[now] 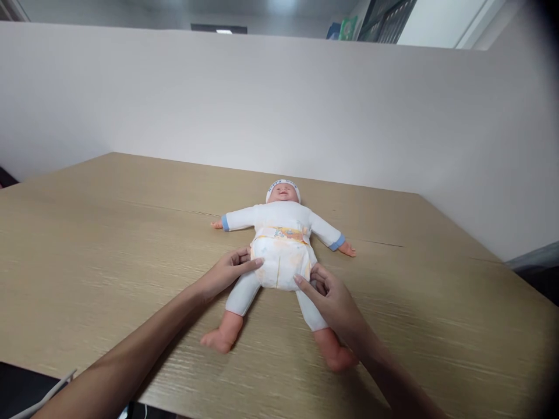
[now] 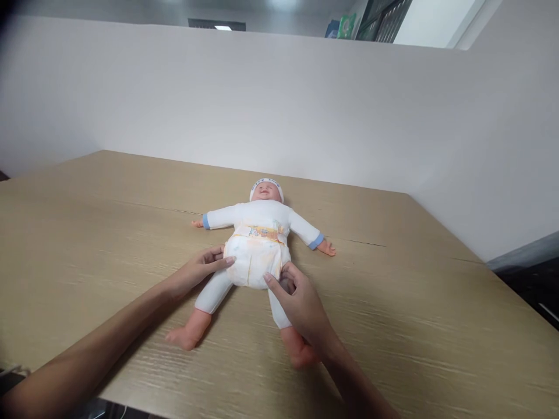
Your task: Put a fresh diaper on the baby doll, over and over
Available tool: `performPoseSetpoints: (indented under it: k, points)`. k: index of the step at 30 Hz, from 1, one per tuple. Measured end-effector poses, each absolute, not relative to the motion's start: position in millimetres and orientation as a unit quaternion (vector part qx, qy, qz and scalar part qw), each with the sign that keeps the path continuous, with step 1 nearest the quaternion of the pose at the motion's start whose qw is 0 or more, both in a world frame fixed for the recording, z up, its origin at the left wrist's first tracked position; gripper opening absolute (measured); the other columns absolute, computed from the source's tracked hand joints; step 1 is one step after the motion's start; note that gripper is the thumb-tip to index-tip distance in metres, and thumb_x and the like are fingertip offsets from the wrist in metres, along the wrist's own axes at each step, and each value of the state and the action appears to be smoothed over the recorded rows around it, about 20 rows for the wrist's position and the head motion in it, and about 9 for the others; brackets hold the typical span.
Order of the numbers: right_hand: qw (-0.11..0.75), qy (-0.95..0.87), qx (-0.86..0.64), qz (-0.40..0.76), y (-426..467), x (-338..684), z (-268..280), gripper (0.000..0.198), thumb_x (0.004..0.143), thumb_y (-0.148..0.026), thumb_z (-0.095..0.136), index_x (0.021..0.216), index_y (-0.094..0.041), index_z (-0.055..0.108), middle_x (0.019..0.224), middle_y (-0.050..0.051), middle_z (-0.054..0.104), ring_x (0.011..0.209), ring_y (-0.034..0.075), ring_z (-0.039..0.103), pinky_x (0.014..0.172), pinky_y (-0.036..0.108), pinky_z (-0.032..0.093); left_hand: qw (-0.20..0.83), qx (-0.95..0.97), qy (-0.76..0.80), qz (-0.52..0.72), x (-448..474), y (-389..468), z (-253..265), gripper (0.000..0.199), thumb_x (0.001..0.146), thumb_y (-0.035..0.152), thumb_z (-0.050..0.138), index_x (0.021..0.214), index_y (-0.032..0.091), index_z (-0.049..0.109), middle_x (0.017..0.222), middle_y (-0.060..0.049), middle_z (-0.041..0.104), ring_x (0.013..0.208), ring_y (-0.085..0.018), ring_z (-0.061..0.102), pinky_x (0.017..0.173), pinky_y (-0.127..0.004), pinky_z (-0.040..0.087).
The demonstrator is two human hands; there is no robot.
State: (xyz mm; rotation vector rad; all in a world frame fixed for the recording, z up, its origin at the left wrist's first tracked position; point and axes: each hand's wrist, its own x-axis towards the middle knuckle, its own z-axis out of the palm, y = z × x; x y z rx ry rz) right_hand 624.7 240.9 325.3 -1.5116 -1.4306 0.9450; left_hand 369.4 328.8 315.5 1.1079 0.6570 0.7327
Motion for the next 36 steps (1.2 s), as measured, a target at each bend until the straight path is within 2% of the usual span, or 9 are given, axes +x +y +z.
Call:
performPoseSetpoints:
  k: [3, 9, 14, 18, 20, 22, 26, 30, 36]
  points:
    - [0.388, -0.587, -0.655, 0.276, 236, 620, 331, 0.042, 0.096, -0.065, 0.071, 0.085, -0.025, 0.063, 0.078, -0.001, 0.059, 0.072, 0.019, 0.049, 0.067, 0.034, 0.042, 0.699, 0.523, 0.327, 0.363, 370, 324, 315, 0.047, 0.089, 0.054, 0.086, 0.116, 0.017, 0.075, 0.116, -0.012, 0.08, 0.104, -0.027, 0.072, 0.092, -0.039, 0.055]
    - [0.4, -0.598, -0.666, 0.198, 236, 622, 334, 0.039, 0.09, -0.063, 0.072, 0.094, -0.025, 0.074, 0.106, 0.009, 0.066, 0.083, 0.025, 0.056, 0.078, 0.042, 0.049, 0.529, 0.608, 0.441, 0.396, 371, 317, 316, 0.045, 0.089, 0.062, 0.08, 0.106, 0.021, 0.076, 0.111, -0.009, 0.074, 0.097, -0.025, 0.065, 0.088, -0.041, 0.054]
    - [0.395, -0.568, -0.677, 0.25, 226, 634, 330, 0.048, 0.09, -0.065, 0.073, 0.118, -0.026, 0.071, 0.109, 0.008, 0.07, 0.08, 0.024, 0.061, 0.077, 0.044, 0.055, 0.422, 0.653, 0.471, 0.418, 365, 312, 315, 0.054, 0.092, 0.057, 0.079, 0.132, 0.024, 0.063, 0.141, -0.013, 0.066, 0.115, -0.028, 0.064, 0.104, -0.046, 0.054]
    - [0.42, -0.59, -0.666, 0.177, 217, 636, 332, 0.062, 0.095, -0.063, 0.071, 0.144, -0.026, 0.061, 0.143, 0.014, 0.069, 0.122, 0.034, 0.068, 0.107, 0.056, 0.055, 0.363, 0.734, 0.412, 0.401, 358, 305, 319, 0.061, 0.103, 0.05, 0.067, 0.159, 0.03, 0.051, 0.165, -0.012, 0.054, 0.151, -0.032, 0.05, 0.121, -0.049, 0.045]
    - [0.413, -0.644, -0.625, 0.154, 216, 635, 332, 0.066, 0.1, -0.058, 0.067, 0.156, -0.025, 0.054, 0.161, 0.014, 0.06, 0.147, 0.035, 0.056, 0.124, 0.059, 0.044, 0.362, 0.76, 0.382, 0.382, 354, 304, 321, 0.054, 0.107, 0.049, 0.061, 0.158, 0.031, 0.056, 0.167, -0.011, 0.054, 0.156, -0.032, 0.047, 0.126, -0.05, 0.041]
    - [0.404, -0.685, -0.586, 0.155, 219, 635, 332, 0.061, 0.105, -0.053, 0.062, 0.158, -0.026, 0.053, 0.168, 0.012, 0.055, 0.157, 0.033, 0.049, 0.132, 0.057, 0.036, 0.369, 0.759, 0.384, 0.376, 349, 308, 323, 0.046, 0.11, 0.05, 0.054, 0.148, 0.027, 0.065, 0.16, -0.011, 0.062, 0.15, -0.032, 0.054, 0.127, -0.051, 0.041]
    - [0.432, -0.673, -0.583, 0.141, 235, 649, 331, 0.04, 0.111, -0.048, 0.052, 0.142, -0.027, 0.068, 0.149, 0.01, 0.072, 0.142, 0.03, 0.063, 0.124, 0.051, 0.045, 0.351, 0.722, 0.437, 0.406, 336, 333, 322, 0.045, 0.113, 0.054, 0.043, 0.128, 0.022, 0.072, 0.138, -0.011, 0.075, 0.132, -0.029, 0.065, 0.118, -0.046, 0.047]
    - [0.456, -0.65, -0.607, 0.034, 274, 683, 325, 0.035, 0.108, -0.048, 0.054, 0.126, -0.024, 0.073, 0.13, 0.012, 0.078, 0.125, 0.032, 0.07, 0.116, 0.051, 0.049, 0.222, 0.747, 0.472, 0.411, 326, 377, 316, 0.043, 0.11, 0.054, 0.05, 0.13, 0.021, 0.068, 0.137, -0.012, 0.071, 0.127, -0.028, 0.062, 0.117, -0.044, 0.045]
    - [0.317, -0.688, -0.653, 0.018, 349, 728, 326, 0.054, 0.094, -0.046, 0.066, 0.138, -0.014, 0.067, 0.142, 0.024, 0.071, 0.133, 0.041, 0.062, 0.118, 0.056, 0.044, 0.112, 0.8, 0.506, 0.304, 335, 438, 318, 0.064, 0.101, 0.065, 0.058, 0.145, 0.018, 0.059, 0.151, -0.018, 0.064, 0.142, -0.038, 0.051, 0.122, -0.052, 0.039]
